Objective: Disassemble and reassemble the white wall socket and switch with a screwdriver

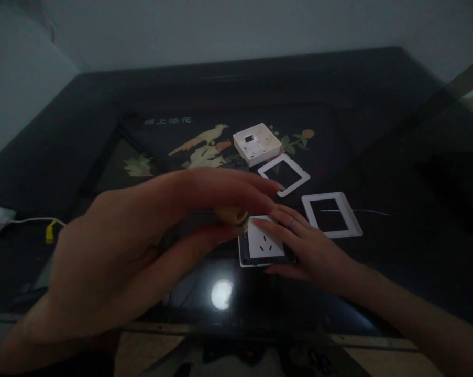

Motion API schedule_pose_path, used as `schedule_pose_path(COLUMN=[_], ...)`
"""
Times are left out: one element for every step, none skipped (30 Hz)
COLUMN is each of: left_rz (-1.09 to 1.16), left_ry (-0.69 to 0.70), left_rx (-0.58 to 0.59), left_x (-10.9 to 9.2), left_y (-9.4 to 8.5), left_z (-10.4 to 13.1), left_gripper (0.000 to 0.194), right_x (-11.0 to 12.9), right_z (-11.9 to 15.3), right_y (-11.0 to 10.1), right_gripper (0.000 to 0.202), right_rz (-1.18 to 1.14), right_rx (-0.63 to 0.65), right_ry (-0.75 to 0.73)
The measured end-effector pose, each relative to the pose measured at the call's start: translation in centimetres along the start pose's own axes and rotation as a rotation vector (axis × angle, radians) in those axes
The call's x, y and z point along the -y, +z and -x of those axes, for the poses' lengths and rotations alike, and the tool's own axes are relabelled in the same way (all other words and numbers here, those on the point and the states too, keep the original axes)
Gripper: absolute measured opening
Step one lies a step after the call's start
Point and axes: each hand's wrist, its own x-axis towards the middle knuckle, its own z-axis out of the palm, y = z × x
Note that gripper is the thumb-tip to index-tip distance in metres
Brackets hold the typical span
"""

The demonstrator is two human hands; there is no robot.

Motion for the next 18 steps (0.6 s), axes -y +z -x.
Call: schedule_pose_path(left_rz=[0.014,0.004,-0.025,-0.061,-0.092,-0.112,-0.117,-0.095,-0.053,0.002,0.048,0.078,0.095,0.09,0.073,0.057,0.041,0.027], left_ry=[-0.007,0.017,0.022,0.025,0.016,0.002,-0.007,-0.042,-0.074,-0.12,-0.16,-0.171,-0.15,-0.097,-0.028,0.037,0.076,0.081], left_rx=[0.055,0.023,-0.038,-0.118,-0.198,-0.272,-0.325,-0.359,-0.373,-0.358,-0.329,-0.292,-0.232,-0.165,-0.103,-0.057,-0.05,-0.072], left_x=[0.0,0.0,0.0,0.0,-0.1,-0.1,-0.2,-0.3,-0.4,-0.6,-0.7,-0.7,-0.8,-0.7,-0.6,-0.5,-0.4,-0.3], left_y=[-0.2,-0.2,-0.2,0.0,0.2,0.5,0.8,1.0,1.2,1.4,1.4,1.3,1.2,1.0,0.8,0.6,0.5,0.5], left_z=[-0.1,-0.1,-0.2,-0.2,-0.2,-0.1,0.0,0.2,0.4,0.6,0.7,0.8,0.8,0.7,0.5,0.3,0.1,0.0], left_gripper=[0.03,0.026,0.02,0.014,0.009,0.006,0.003,0.005,0.011,0.019,0.025,0.028,0.03,0.032,0.035,0.036,0.035,0.031], right_x=[0.0,0.0,0.0,0.0,0.0,0.0,0.0,0.0,0.0,0.0,0.0,0.0,0.0,-0.1,-0.1,-0.2,-0.2,-0.2], right_z=[0.0,0.0,0.0,0.0,0.0,0.0,0.0,0.0,0.0,0.0,0.1,0.1,0.1,0.2,0.2,0.2,0.3,0.2], right_y=[0.0,0.0,0.0,0.0,0.0,0.0,0.0,-0.1,-0.1,0.0,0.0,0.0,0.1,0.2,0.2,0.3,0.3,0.3], right_gripper=[0.075,0.075,0.075,0.075,0.075,0.075,0.075,0.074,0.075,0.075,0.075,0.075,0.075,0.075,0.074,0.074,0.074,0.074], right_rz=[-0.002,-0.003,-0.003,-0.002,0.0,0.0,-0.002,-0.008,-0.019,-0.032,-0.043,-0.05,-0.049,-0.042,-0.03,-0.017,-0.007,-0.004], right_rx=[-0.005,-0.008,-0.008,-0.004,0.002,0.007,0.014,0.018,0.018,0.018,0.015,0.009,0.002,-0.007,-0.015,-0.02,-0.02,-0.014], right_ry=[-0.003,-0.004,-0.004,-0.001,0.004,0.009,0.016,0.02,0.024,0.028,0.031,0.032,0.031,0.027,0.022,0.017,0.013,0.011])
